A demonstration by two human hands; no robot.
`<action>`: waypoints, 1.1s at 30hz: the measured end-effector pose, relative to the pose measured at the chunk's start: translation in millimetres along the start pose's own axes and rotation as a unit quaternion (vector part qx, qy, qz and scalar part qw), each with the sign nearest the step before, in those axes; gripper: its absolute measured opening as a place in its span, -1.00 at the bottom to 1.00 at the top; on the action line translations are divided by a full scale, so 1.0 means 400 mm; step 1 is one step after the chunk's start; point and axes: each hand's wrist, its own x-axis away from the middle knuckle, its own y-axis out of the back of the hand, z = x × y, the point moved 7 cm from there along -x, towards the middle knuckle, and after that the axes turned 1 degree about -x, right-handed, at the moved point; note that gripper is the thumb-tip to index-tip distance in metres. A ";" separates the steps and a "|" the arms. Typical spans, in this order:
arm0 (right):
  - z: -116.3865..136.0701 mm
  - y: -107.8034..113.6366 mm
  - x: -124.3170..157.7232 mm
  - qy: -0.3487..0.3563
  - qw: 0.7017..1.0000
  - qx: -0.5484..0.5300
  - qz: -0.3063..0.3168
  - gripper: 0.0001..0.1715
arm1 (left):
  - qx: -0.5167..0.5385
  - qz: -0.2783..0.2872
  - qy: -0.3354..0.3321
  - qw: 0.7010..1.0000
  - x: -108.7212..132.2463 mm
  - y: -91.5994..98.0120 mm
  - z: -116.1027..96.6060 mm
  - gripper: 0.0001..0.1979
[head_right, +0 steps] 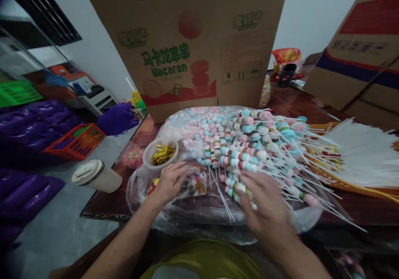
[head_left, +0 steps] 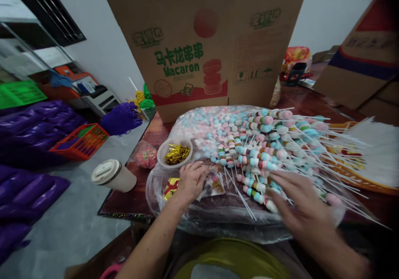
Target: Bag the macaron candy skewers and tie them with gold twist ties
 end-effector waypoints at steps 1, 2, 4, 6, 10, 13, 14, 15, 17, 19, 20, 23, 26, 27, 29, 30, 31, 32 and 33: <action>0.022 -0.067 -0.034 0.022 0.998 -0.004 0.053 -0.60 | 0.008 -0.001 -0.024 1.000 0.005 0.010 -0.006 -0.71; 0.043 -0.144 -0.063 0.037 0.992 -0.007 0.118 -0.58 | 0.014 -0.003 -0.042 0.999 0.008 0.016 -0.008 -0.71; 0.066 -0.298 -0.098 0.039 0.969 0.003 0.246 -0.66 | 0.025 -0.012 -0.051 0.998 0.007 0.012 0.004 -0.71; 0.063 -0.398 -0.113 0.020 0.956 0.014 0.293 -0.82 | 0.046 -0.027 -0.025 0.998 -0.001 -0.008 0.028 -0.75; 0.004 -0.429 -0.104 -0.032 0.949 0.021 0.314 -0.73 | 0.087 -0.045 0.024 0.995 -0.022 -0.044 0.055 -0.79; -0.011 -0.361 -0.098 -0.035 0.950 -0.016 0.309 -0.79 | 0.119 -0.041 0.003 0.992 -0.022 -0.010 0.033 -0.76; -0.004 -0.337 -0.097 -0.036 0.950 -0.056 0.305 -0.73 | 0.136 -0.021 -0.022 0.990 -0.018 0.005 0.017 -0.78; 0.009 -0.318 -0.094 -0.039 0.947 -0.105 0.301 -0.72 | 0.160 0.021 -0.061 0.985 -0.012 0.016 -0.005 -0.79; 0.040 -0.295 -0.082 -0.053 0.935 -0.197 0.290 -0.81 | 0.192 0.085 -0.081 0.974 0.007 0.033 -0.030 -0.79; 0.066 -0.287 -0.064 -0.074 0.928 -0.240 0.275 -0.78 | 0.224 0.105 -0.059 0.967 0.025 0.039 -0.044 -0.82; 0.074 -0.285 -0.054 -0.084 0.930 -0.237 0.268 -0.75 | 0.248 0.101 -0.041 0.962 0.034 0.034 -0.049 -0.84; 0.078 -0.268 -0.032 -0.110 0.932 -0.239 0.249 -0.70 | 0.352 0.067 0.042 0.933 0.059 -0.005 -0.058 -0.85; 0.052 -0.238 -0.013 -0.150 0.920 -0.250 0.261 -0.57 | 0.424 0.051 0.110 0.898 0.075 -0.047 -0.068 -0.81; 0.041 -0.226 -0.008 -0.168 0.914 -0.255 0.266 -0.55 | 0.432 0.058 0.106 0.894 0.076 -0.053 -0.077 -0.81; 0.027 -0.203 0.002 -0.188 0.901 -0.270 0.282 -0.62 | 0.430 0.068 0.082 0.896 0.072 -0.050 -0.094 -0.83; 0.027 -0.192 0.005 -0.186 0.898 -0.274 0.291 -0.68 | 0.424 0.071 0.069 0.900 0.068 -0.044 -0.100 -0.83; 0.028 -0.181 0.007 -0.176 0.899 -0.272 0.294 -0.75 | 0.418 0.073 0.058 0.904 0.065 -0.039 -0.104 -0.83; 0.028 -0.171 0.008 -0.169 0.903 -0.267 0.293 -0.79 | 0.413 0.077 0.048 0.906 0.061 -0.035 -0.108 -0.81; 0.027 -0.163 0.009 -0.164 0.908 -0.257 0.286 -0.79 | 0.409 0.082 0.037 0.908 0.059 -0.033 -0.112 -0.78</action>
